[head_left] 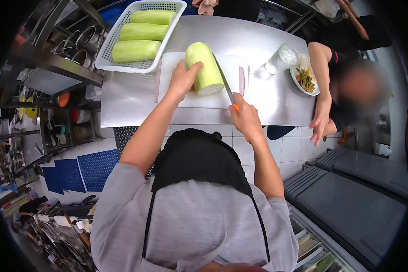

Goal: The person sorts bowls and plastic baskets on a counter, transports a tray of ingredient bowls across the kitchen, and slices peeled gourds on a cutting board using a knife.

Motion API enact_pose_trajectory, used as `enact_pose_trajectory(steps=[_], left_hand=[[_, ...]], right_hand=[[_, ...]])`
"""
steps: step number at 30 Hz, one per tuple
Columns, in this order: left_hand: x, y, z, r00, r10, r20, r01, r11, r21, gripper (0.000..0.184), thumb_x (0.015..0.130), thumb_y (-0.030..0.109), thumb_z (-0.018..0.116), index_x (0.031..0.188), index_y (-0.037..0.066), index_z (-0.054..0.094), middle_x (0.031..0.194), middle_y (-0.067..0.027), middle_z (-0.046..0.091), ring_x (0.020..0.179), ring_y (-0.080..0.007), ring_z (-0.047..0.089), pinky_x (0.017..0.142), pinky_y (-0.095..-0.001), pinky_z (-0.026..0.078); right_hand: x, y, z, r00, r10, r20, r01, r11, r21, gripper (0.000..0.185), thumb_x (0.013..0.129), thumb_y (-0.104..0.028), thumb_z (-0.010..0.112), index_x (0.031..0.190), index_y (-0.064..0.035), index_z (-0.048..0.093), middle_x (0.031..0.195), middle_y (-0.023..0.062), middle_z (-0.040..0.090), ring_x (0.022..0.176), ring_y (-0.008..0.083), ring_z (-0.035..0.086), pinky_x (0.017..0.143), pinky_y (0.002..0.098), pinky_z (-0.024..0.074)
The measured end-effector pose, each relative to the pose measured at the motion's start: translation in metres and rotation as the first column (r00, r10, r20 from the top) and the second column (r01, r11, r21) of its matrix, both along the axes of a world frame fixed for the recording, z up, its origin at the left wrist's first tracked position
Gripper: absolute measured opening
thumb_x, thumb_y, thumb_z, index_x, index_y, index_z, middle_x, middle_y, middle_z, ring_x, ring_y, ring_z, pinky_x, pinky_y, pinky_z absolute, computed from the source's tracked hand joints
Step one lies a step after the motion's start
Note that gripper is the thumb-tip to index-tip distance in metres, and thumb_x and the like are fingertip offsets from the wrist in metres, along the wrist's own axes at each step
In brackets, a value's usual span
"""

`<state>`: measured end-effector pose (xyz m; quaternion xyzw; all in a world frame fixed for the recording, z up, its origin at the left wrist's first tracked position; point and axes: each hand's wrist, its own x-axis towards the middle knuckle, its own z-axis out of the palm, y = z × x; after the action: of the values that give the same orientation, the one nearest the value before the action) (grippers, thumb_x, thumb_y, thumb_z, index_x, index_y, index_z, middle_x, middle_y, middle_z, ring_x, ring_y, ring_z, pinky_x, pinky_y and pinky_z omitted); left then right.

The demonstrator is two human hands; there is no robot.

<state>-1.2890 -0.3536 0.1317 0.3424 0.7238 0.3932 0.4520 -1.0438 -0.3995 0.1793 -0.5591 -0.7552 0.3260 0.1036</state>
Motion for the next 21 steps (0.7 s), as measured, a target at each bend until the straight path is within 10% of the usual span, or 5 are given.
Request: enact_pose_trajectory(steps=[4, 10, 15, 16, 21], left_hand=[[0.009, 0.003, 0.013, 0.973, -0.079, -0.217, 0.079, 0.997, -0.006, 0.116, 0.081, 0.059, 0.074, 0.160, -0.004, 0.018, 0.146, -0.0314, 0.045, 0.126, -0.0377, 0.058, 0.099, -0.0463, 0.053], [0.015, -0.003, 0.033, 0.959, 0.028, 0.281, -0.059, 0.993, 0.104, 0.129, 0.071, 0.049, 0.088, 0.162, -0.001, 0.012, 0.146, -0.0312, 0.045, 0.127, -0.0406, 0.057, 0.105, -0.0419, 0.050], [0.003, -0.010, 0.028, 0.928, -0.094, -0.359, 0.141, 0.985, 0.105, 0.118, 0.076, 0.053, 0.082, 0.161, -0.001, 0.020, 0.146, -0.0296, 0.044, 0.125, -0.0402, 0.057, 0.104, -0.0423, 0.050], [0.002, -0.014, 0.031, 0.849, -0.127, -0.513, 0.192, 0.978, 0.076, 0.115, 0.077, 0.053, 0.080, 0.161, -0.001, 0.022, 0.146, -0.0294, 0.044, 0.125, -0.0399, 0.057, 0.104, -0.0423, 0.050], [0.011, -0.008, 0.016, 0.999, -0.031, 0.043, 0.027, 0.995, 0.092, 0.099, 0.085, 0.045, 0.074, 0.162, 0.005, 0.026, 0.130, -0.0241, 0.059, 0.116, -0.0324, 0.062, 0.085, -0.0410, 0.058]], right_hand=[[-0.008, 0.004, 0.006, 1.000, 0.030, 0.005, -0.030, 0.999, -0.027, 0.040, 0.095, -0.013, 0.059, 0.132, 0.0025, 0.053, 0.087, 0.0314, 0.069, 0.089, 0.0528, 0.066, 0.084, 0.0562, 0.0504], [-0.013, -0.003, 0.006, 0.993, -0.015, -0.119, 0.001, 0.993, -0.121, 0.041, 0.094, -0.014, 0.060, 0.130, 0.0058, 0.056, 0.088, 0.0315, 0.069, 0.090, 0.0514, 0.067, 0.083, 0.0545, 0.0516], [-0.008, -0.005, -0.007, 0.983, -0.082, -0.165, 0.041, 0.970, -0.239, 0.047, 0.093, -0.015, 0.062, 0.134, 0.0064, 0.057, 0.084, 0.0303, 0.069, 0.087, 0.0485, 0.068, 0.081, 0.0523, 0.0528], [-0.003, -0.005, -0.026, 0.986, -0.040, -0.161, 0.024, 0.995, -0.100, 0.051, 0.095, -0.016, 0.062, 0.139, 0.0083, 0.054, 0.066, 0.0152, 0.065, 0.050, 0.0230, 0.063, 0.054, 0.0381, 0.0523], [-0.009, -0.009, -0.023, 0.994, -0.063, -0.087, 0.063, 0.998, -0.005, 0.048, 0.095, -0.015, 0.060, 0.137, 0.0089, 0.055, 0.066, 0.0199, 0.066, 0.052, 0.0286, 0.066, 0.057, 0.0414, 0.0530]])
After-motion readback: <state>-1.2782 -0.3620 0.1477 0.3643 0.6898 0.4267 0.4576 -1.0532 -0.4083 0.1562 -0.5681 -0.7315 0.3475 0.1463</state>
